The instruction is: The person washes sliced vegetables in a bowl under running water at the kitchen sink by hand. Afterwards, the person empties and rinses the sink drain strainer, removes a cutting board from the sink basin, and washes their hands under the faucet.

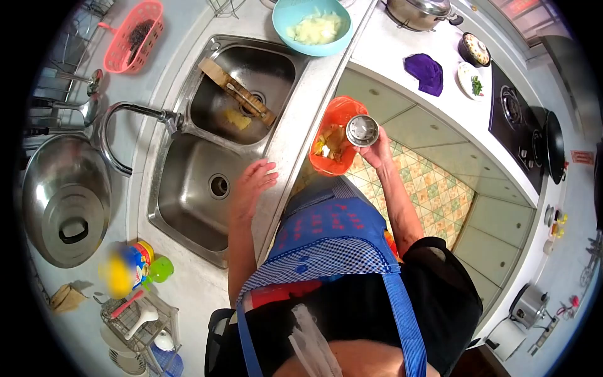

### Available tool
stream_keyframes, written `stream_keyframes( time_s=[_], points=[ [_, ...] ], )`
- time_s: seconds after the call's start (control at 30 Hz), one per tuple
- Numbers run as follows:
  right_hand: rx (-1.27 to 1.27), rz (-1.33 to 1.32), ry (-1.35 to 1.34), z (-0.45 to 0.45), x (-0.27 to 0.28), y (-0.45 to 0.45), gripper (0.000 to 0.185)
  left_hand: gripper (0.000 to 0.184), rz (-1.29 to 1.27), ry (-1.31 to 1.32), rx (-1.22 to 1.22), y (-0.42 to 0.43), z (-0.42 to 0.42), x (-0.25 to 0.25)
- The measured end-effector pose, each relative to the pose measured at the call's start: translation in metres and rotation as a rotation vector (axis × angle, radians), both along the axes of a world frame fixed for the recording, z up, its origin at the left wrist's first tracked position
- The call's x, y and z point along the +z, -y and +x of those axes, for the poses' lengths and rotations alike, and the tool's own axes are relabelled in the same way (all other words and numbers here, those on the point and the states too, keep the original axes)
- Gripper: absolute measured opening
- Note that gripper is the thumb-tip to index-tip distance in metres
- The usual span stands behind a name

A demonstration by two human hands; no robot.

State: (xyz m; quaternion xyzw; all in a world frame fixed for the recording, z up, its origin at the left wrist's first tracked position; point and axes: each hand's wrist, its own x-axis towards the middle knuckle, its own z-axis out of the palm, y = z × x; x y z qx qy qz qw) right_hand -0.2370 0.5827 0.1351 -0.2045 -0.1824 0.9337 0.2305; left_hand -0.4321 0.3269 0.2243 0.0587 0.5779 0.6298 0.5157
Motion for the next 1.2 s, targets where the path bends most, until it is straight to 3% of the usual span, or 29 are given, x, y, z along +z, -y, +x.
stream_keyframes(
  time_s=[0.23, 0.3, 0.33, 0.4, 0.43, 0.5, 0.57, 0.67, 0.83, 0.9, 0.97, 1.03, 1.1, 1.17, 1.2],
  points=[
    [-0.014, -0.1, 0.019, -0.017, 0.028, 0.014, 0.038, 0.042, 0.059, -0.172, -0.206, -0.045, 0.023, 0.0],
    [0.109, -0.044, -0.045, -0.019, 0.036, 0.021, 0.04, 0.063, 0.095, -0.298, -0.248, -0.067, 0.033, 0.01],
    [0.087, -0.078, 0.051, -0.023, 0.035, 0.027, 0.042, 0.063, 0.09, -0.302, -0.242, -0.074, 0.034, 0.012],
    [0.168, -0.065, 0.026, -0.022, 0.04, 0.032, 0.042, 0.085, 0.253, -0.591, -0.372, -0.09, 0.033, 0.013],
    [0.251, -0.05, -0.001, -0.023, 0.042, 0.033, 0.042, 0.085, 0.25, -0.596, -0.368, -0.096, 0.033, 0.015],
    [0.258, -0.048, 0.008, -0.025, 0.046, 0.036, 0.042, 0.094, 0.227, -0.918, -0.481, -0.106, 0.036, 0.017],
    [0.244, 0.014, 0.193, -0.03, 0.053, 0.043, 0.043, 0.086, 0.265, -0.97, -0.482, -0.112, 0.039, 0.019],
    [0.253, 0.026, 0.14, -0.028, 0.043, 0.04, 0.044, 0.069, 0.27, -0.815, -0.419, -0.117, 0.042, 0.013],
    [0.322, 0.041, 0.009, -0.022, 0.052, 0.035, 0.043, 0.067, 0.326, -0.751, -0.354, -0.119, 0.041, 0.006],
    [0.241, 0.237, 0.215, -0.021, 0.063, 0.034, 0.041, 0.067, 0.344, -0.786, -0.321, -0.118, 0.039, 0.003],
    [0.241, 0.314, 0.258, -0.012, 0.053, 0.022, 0.031, 0.066, 0.316, -0.898, -0.279, -0.118, 0.036, -0.001],
    [-0.142, 0.768, 0.423, -0.011, 0.049, 0.017, 0.018, 0.065, 0.287, -0.991, -0.298, -0.118, 0.034, 0.003],
    [-0.128, 0.908, 0.419, -0.013, 0.064, 0.014, 0.022, 0.065, 0.259, -1.082, -0.32, -0.119, 0.034, 0.004],
    [-0.16, 1.693, 0.584, -0.02, 0.105, 0.023, 0.03, 0.067, 0.218, -1.155, -0.359, -0.119, 0.035, 0.004],
    [-0.164, 1.693, 0.587, -0.021, 0.111, 0.022, 0.03, 0.067, 0.221, -1.156, -0.362, -0.12, 0.035, 0.005]
  ],
)
